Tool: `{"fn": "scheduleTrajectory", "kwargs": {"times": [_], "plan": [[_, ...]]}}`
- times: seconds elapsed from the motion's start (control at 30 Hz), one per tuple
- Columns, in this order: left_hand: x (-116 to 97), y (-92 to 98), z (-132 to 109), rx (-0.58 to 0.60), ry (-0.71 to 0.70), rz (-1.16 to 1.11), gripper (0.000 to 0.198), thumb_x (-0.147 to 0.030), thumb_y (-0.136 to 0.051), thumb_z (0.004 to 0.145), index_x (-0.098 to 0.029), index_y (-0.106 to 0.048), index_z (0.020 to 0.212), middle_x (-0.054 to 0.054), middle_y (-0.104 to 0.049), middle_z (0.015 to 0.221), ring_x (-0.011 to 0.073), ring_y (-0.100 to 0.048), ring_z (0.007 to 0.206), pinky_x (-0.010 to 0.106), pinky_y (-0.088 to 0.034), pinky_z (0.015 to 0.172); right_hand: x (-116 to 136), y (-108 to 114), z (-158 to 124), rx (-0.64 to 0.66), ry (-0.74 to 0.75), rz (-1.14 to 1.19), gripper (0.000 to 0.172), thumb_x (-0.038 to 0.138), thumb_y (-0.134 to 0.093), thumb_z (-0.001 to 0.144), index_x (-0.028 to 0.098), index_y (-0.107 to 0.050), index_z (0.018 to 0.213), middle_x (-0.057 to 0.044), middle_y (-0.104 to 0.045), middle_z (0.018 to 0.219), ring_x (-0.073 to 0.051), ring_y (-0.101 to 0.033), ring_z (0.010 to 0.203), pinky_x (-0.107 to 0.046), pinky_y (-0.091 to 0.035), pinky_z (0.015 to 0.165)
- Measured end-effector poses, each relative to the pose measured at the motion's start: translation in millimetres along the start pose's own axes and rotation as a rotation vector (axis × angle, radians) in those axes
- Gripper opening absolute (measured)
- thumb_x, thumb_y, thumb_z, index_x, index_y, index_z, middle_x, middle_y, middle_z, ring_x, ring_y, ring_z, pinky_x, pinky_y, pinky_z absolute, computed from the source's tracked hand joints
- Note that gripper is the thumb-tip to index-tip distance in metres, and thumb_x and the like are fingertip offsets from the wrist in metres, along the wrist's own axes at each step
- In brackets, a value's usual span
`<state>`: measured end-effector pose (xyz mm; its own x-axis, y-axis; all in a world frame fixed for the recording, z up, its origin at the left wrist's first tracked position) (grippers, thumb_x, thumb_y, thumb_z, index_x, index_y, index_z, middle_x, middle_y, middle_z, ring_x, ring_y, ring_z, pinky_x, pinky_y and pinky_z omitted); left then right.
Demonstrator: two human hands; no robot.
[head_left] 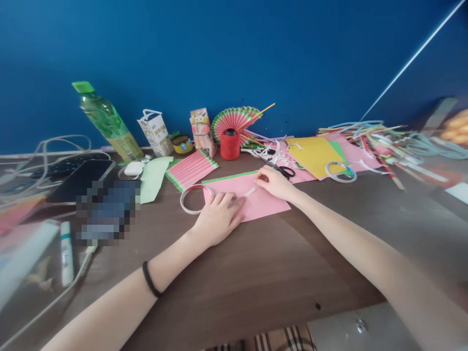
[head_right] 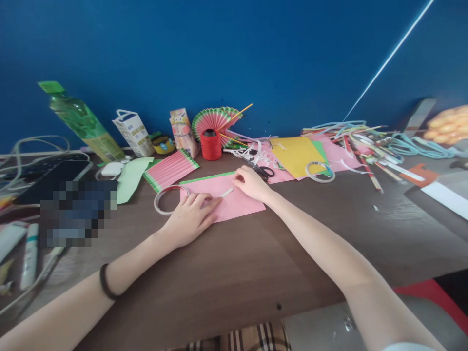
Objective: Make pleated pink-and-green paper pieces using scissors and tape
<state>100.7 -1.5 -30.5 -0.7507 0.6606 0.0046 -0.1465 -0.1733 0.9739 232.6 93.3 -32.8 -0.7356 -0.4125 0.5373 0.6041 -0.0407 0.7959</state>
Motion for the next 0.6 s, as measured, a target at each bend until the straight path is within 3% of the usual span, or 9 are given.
{"fn": "scheduleTrajectory", "kwargs": {"times": [0.1, 0.3, 0.5, 0.6], "plan": [[1, -0.3, 0, 0.008, 0.007, 0.001, 0.043, -0.038, -0.029, 0.09, -0.023, -0.047, 0.127, 0.008, -0.052, 0.114, 0.0224, -0.045, 0.101, 0.039, -0.033, 0.09, 11, -4, -3, 0.032, 0.031, 0.042, 0.015, 0.024, -0.049, 0.08, 0.015, -0.054, 0.07, 0.0, -0.047, 0.071, -0.012, -0.046, 0.067, -0.027, -0.037, 0.066], [3, 0.1, -2, 0.006, 0.036, 0.023, 0.042, -0.039, -0.03, 0.09, -0.027, -0.047, 0.126, 0.008, -0.052, 0.116, 0.0245, -0.046, 0.102, 0.046, -0.03, 0.092, 29, -16, -9, 0.132, 0.086, 0.152, 0.015, 0.026, -0.059, 0.073, 0.017, -0.05, 0.067, 0.001, -0.053, 0.071, -0.012, -0.048, 0.068, -0.025, -0.037, 0.064], [14, 0.8, -5, -0.014, 0.137, 0.051, 0.044, -0.037, -0.032, 0.09, -0.024, -0.042, 0.13, 0.009, -0.053, 0.118, 0.0251, -0.046, 0.106, 0.042, -0.036, 0.086, 17, -12, -7, 0.086, 0.016, 0.264, 0.016, 0.028, -0.058, 0.072, 0.017, -0.048, 0.066, 0.003, -0.053, 0.065, -0.012, -0.049, 0.063, -0.026, -0.038, 0.062], [29, 4.2, -6, -0.016, 0.236, 0.063, 0.041, -0.034, -0.032, 0.089, -0.02, -0.047, 0.125, 0.009, -0.055, 0.117, 0.0255, -0.048, 0.103, 0.041, -0.038, 0.083, 9, -10, -5, 0.055, -0.022, 0.382, 0.017, 0.029, -0.06, 0.07, 0.018, -0.047, 0.07, 0.003, -0.054, 0.063, -0.012, -0.051, 0.061, -0.026, -0.04, 0.061]]}}
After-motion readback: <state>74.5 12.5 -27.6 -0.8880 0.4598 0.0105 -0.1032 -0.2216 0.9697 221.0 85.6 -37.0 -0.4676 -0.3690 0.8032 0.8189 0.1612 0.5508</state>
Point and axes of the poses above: each hand's wrist, its own z-axis towards the middle knuckle, its own y-axis out of the back of the hand, x = y × z, the point moved 9 cm from there along z, towards the middle knuckle
